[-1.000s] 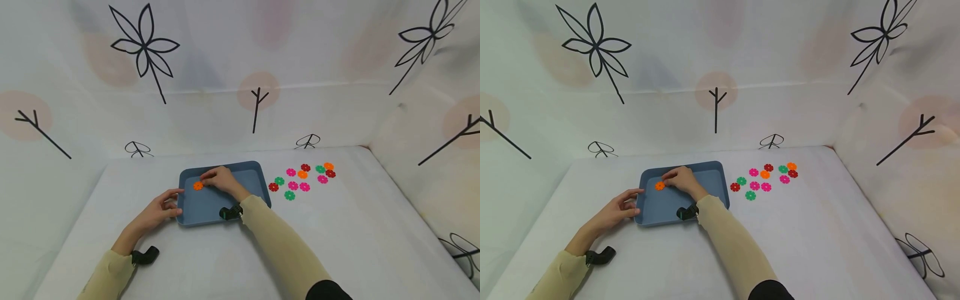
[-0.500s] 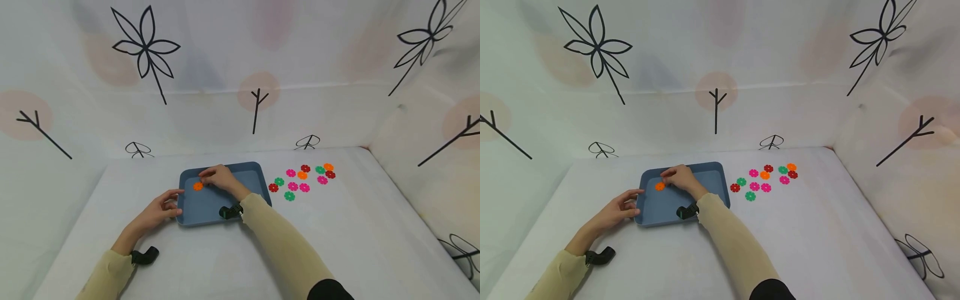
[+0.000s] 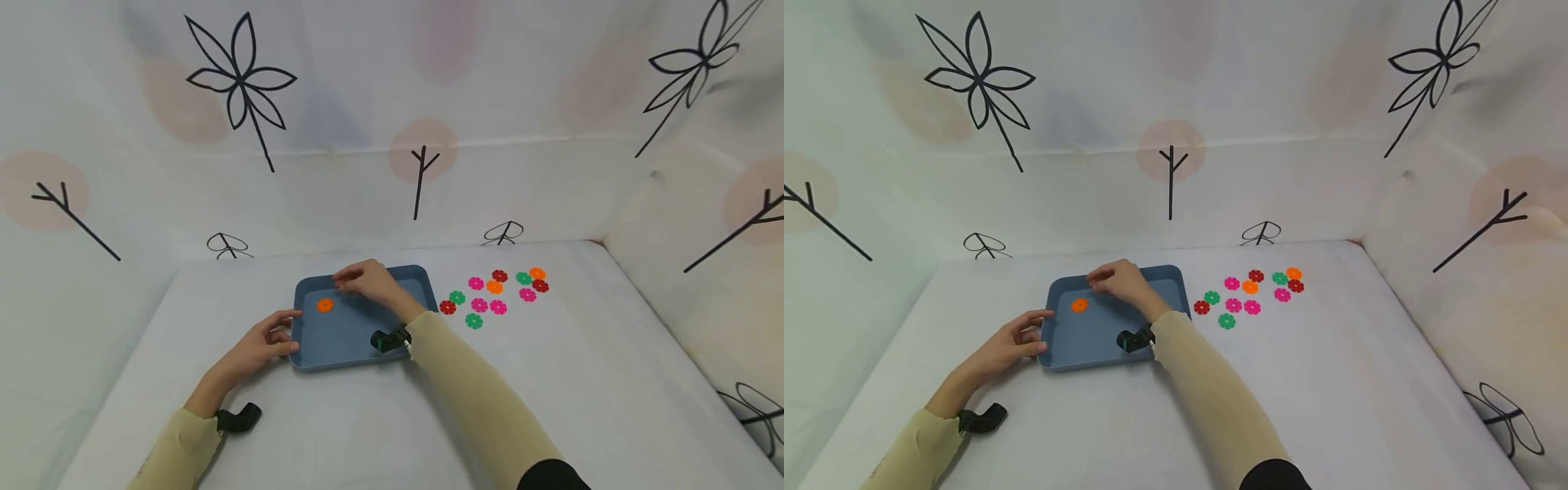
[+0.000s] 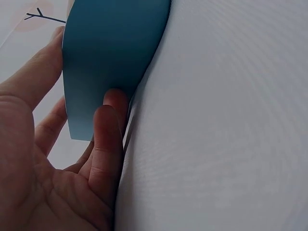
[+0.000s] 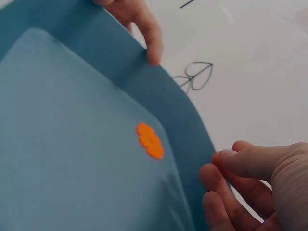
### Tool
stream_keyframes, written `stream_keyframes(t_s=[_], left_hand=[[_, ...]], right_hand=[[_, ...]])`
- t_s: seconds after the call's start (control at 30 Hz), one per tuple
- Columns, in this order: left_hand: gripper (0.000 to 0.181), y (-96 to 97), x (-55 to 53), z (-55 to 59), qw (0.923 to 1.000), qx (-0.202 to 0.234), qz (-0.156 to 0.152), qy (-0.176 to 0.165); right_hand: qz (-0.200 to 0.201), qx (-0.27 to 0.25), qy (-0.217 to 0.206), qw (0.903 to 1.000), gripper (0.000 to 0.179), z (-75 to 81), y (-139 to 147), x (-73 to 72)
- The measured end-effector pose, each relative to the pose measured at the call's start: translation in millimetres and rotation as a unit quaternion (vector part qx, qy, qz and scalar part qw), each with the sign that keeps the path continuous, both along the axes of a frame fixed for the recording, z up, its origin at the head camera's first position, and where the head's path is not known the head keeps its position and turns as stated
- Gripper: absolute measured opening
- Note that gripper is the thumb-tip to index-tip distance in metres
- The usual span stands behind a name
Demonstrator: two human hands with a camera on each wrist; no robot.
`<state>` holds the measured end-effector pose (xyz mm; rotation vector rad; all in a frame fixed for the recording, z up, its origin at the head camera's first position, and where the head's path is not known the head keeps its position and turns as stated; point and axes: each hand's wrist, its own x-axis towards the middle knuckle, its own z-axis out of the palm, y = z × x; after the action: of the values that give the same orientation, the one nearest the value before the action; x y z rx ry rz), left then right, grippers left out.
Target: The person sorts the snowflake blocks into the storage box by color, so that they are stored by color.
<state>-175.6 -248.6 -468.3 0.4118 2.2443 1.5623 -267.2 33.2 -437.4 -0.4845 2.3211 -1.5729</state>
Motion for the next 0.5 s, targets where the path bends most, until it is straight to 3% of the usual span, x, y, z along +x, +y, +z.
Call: stream_keyframes(t_s=[0.2,0.5], left_hand=[[0.066,-0.1,0.8,-0.3,1.0000,-0.003,0.005,0.006],[0.065,0.0,1.3,-0.3,0.9997,0.003,-0.004,0.024]], right_hand=[[-0.018,-0.007,0.010,0.9998,0.026,9.5,16.5,-0.7],[-0.070,0.012,0.071,0.9949,0.024,10.5,67.2,-4.6]])
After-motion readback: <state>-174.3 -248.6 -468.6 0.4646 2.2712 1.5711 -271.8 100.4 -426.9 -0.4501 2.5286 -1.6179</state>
